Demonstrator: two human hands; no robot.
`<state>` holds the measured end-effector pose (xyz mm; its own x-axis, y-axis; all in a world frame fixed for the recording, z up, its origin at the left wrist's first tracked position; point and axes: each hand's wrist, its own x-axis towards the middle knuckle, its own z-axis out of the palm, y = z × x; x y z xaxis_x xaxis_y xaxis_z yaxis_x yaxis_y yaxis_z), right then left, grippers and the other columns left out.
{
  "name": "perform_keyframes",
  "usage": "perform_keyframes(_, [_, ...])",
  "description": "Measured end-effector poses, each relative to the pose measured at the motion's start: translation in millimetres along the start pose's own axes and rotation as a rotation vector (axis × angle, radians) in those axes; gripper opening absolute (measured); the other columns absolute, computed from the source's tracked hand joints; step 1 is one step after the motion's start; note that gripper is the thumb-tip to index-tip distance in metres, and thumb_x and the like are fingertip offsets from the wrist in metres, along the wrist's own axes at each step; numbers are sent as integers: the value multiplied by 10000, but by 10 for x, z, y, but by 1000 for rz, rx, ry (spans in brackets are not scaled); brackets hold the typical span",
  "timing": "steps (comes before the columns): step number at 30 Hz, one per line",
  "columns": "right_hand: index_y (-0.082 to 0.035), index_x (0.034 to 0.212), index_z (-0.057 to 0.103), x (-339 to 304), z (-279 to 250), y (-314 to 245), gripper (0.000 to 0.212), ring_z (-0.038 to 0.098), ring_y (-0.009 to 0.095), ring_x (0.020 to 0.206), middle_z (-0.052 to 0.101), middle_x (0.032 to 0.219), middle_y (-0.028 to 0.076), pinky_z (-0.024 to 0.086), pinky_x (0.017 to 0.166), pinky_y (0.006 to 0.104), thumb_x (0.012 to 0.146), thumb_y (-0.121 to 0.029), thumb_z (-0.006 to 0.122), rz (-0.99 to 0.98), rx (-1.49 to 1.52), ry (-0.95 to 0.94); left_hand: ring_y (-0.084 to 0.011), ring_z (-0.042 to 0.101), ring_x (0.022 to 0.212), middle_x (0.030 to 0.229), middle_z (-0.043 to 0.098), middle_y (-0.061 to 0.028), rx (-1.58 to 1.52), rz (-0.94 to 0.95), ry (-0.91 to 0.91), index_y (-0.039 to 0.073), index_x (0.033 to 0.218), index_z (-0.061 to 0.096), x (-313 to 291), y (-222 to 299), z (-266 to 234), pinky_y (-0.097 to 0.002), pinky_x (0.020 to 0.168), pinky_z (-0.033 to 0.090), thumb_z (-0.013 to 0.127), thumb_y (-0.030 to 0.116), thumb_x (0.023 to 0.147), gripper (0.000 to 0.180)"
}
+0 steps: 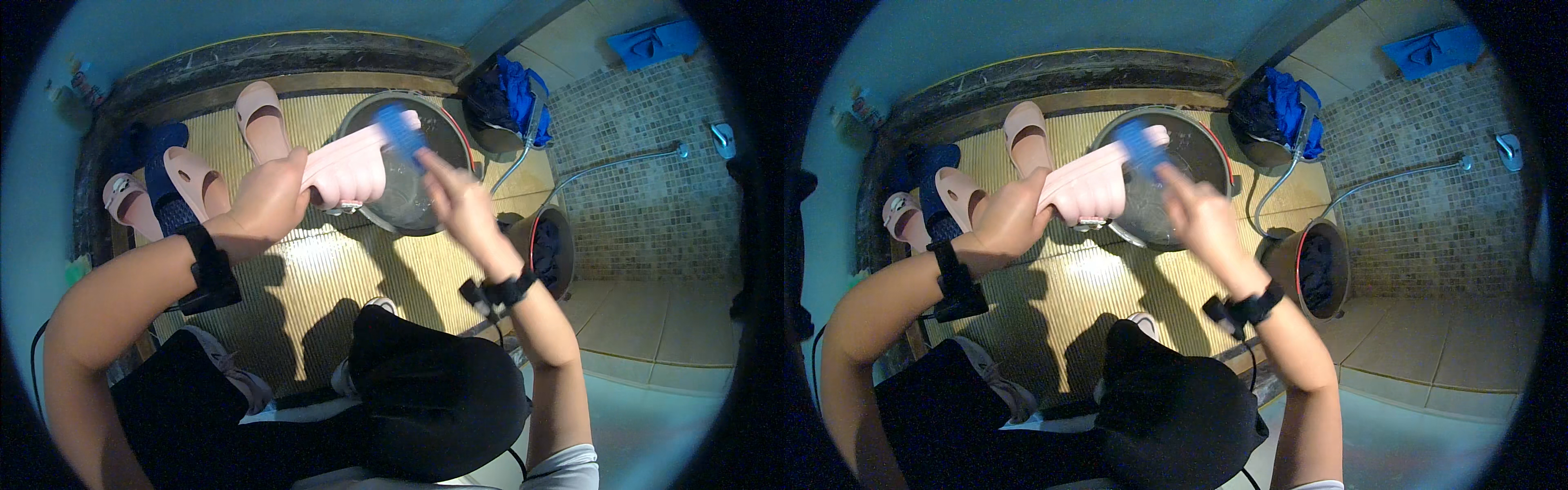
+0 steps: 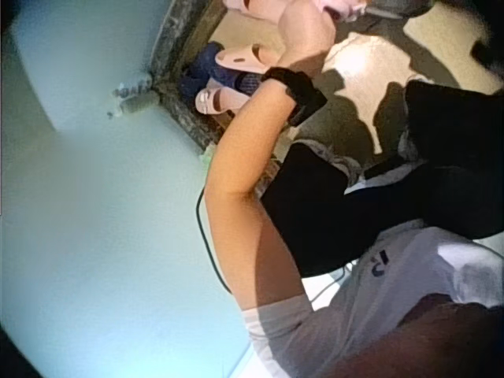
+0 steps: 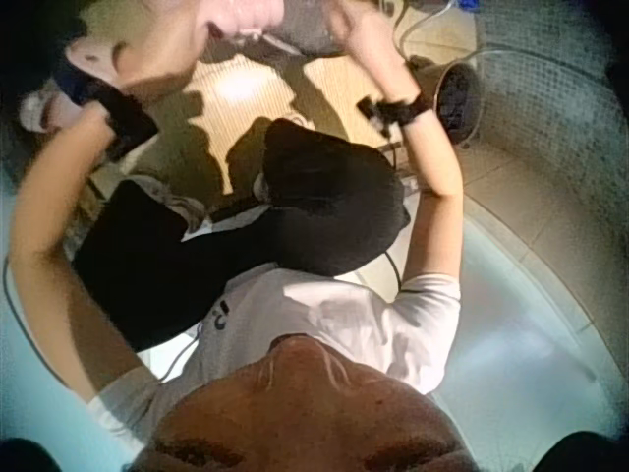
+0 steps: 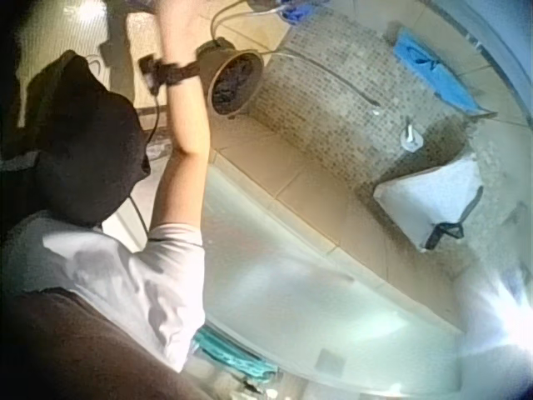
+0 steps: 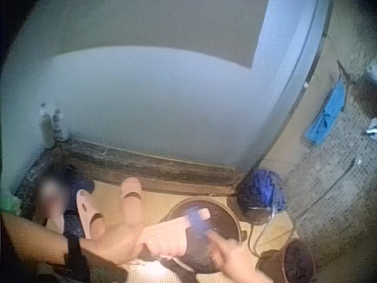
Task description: The person scrubs a pink slipper with a blue brush, repeatedly dipping the brush into a metal bowl of water. They apply a cleaning agent from a green bottle and continue scrubbing the slipper's surface and sole.
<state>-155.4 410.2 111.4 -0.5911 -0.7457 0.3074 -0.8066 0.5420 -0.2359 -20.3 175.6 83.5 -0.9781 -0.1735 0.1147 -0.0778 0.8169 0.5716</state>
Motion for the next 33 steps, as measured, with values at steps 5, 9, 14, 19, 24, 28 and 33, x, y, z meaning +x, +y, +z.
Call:
perform_keyframes(5, [-192,1220,611,-1,39,-129,335,624,291,558,609,688,139,525,522,408,886,-211,605,-78,27,-71,-453,612,743,785,605,-285,-4,-4,-7,-20,1033,475,0,-56,-7,-502,637,487,617,110,829,281])
perform_keyframes(9, [-190,1226,612,146,47,157,334,655,283,591,629,664,175,525,512,400,894,-226,590,150,-39,83,-443,615,737,766,606,-268,6,45,5,-39,950,490,35,-128,25,-486,642,495,627,73,801,231])
perform_keyframes(14, [-207,1213,625,-124,245,47,353,649,301,607,632,691,168,525,540,414,861,-233,636,-169,119,-48,-450,613,740,766,600,-282,-3,44,-2,-37,979,487,27,-177,16,-492,654,492,633,75,799,257])
perform_keyframes(19, [-79,1247,591,77,167,442,342,669,352,902,664,1003,219,528,766,397,930,-205,559,280,135,56,-455,610,757,787,605,-293,24,107,3,-33,1015,490,41,-259,4,-496,664,489,629,113,805,291])
perform_keyframes(24, [-132,1270,587,-216,266,215,365,654,322,706,662,815,168,527,666,407,907,-175,587,-20,90,-78,-455,608,791,811,608,-292,-81,96,8,-21,1038,514,42,-341,-19,-482,674,491,604,114,809,281])
perform_keyframes(28, [-154,1233,611,-173,460,480,330,665,350,782,678,925,195,527,686,416,911,-224,583,150,223,93,-285,637,906,971,645,-188,-317,29,-139,-18,1171,526,33,-441,-153,-360,786,494,587,114,853,349])
perform_keyframes(33, [-137,1222,612,-203,646,882,318,661,352,738,678,891,190,518,675,408,925,-242,568,211,288,175,-128,589,978,1089,624,-68,-783,-332,-505,-8,1219,534,15,-615,-163,-272,863,482,640,126,878,381])
